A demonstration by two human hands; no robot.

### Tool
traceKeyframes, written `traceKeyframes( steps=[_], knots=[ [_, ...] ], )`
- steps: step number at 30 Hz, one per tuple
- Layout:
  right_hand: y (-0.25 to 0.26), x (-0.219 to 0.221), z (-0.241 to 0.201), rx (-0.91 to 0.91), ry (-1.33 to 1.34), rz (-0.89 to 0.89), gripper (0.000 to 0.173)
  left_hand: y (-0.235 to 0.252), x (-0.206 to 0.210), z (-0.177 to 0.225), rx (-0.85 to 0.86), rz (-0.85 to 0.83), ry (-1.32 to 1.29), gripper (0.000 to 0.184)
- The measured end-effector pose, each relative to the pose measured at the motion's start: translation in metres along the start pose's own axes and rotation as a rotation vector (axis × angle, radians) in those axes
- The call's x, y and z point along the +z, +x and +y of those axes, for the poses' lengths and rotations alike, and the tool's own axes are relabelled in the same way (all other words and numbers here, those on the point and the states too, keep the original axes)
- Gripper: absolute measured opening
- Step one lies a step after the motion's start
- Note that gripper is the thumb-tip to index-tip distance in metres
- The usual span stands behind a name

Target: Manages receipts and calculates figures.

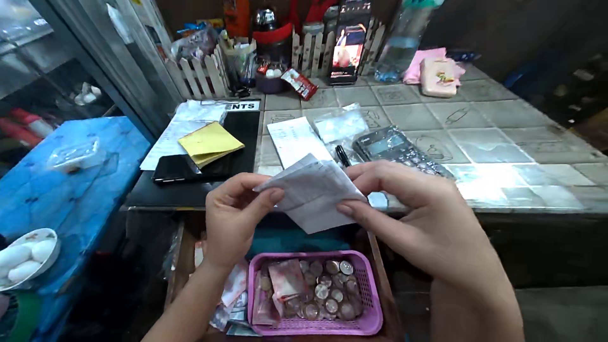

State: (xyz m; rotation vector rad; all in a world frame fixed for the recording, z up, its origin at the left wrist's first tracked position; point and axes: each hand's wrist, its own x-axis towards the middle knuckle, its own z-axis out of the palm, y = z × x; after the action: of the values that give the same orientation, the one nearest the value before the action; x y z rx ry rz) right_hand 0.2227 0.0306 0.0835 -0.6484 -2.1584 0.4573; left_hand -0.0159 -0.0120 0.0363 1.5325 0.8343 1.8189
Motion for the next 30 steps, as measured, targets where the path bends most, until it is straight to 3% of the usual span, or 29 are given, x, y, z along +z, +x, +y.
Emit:
traceKeyframes(
  steps=[4, 9, 12, 15, 19, 21, 24, 28, 30],
  knots=[
    [-0.005, -0.006, 0.001, 0.060, 0.091, 0.070, 0.012, 0.003, 0.000, 0.001, -0.036, -0.037, 0.018, 0.024],
    [-0.012, -0.043, 0.009, 0.163, 0.102, 0.292, 0.039, 0.004, -0.019, 0.015, -0.104, -0.060, 0.191, 0.034],
    [-0.017, -0.059, 0.024, 0.232, 0.025, 0.410, 0.050, -0.010, -0.028, 0.007, -0.154, -0.084, 0.279, 0.029],
    [-0.013, -0.054, 0.039, 0.247, -0.052, 0.489, 0.050, -0.017, -0.026, -0.010, -0.141, -0.079, 0.353, 0.025],
    [-0.004, -0.010, 0.049, 0.269, -0.131, 0.365, 0.036, -0.016, -0.012, -0.028, 0.089, -0.122, 0.653, 0.026],
    [-0.001, 0.019, 0.053, 0.241, -0.190, 0.254, 0.036, -0.010, 0.000, -0.037, 0.186, -0.238, 0.833, 0.041],
    [0.000, 0.042, 0.059, 0.205, -0.276, 0.086, 0.041, 0.001, 0.010, -0.048, 0.170, -0.430, 1.053, 0.063],
    [-0.013, 0.019, 0.069, 0.209, -0.487, 0.133, 0.045, 0.002, 0.011, -0.057, 0.106, -0.577, 1.216, 0.054],
    [-0.026, -0.006, 0.083, 0.272, -0.606, 0.150, 0.057, 0.002, 0.010, -0.057, 0.086, -0.576, 1.215, 0.056]
  ],
)
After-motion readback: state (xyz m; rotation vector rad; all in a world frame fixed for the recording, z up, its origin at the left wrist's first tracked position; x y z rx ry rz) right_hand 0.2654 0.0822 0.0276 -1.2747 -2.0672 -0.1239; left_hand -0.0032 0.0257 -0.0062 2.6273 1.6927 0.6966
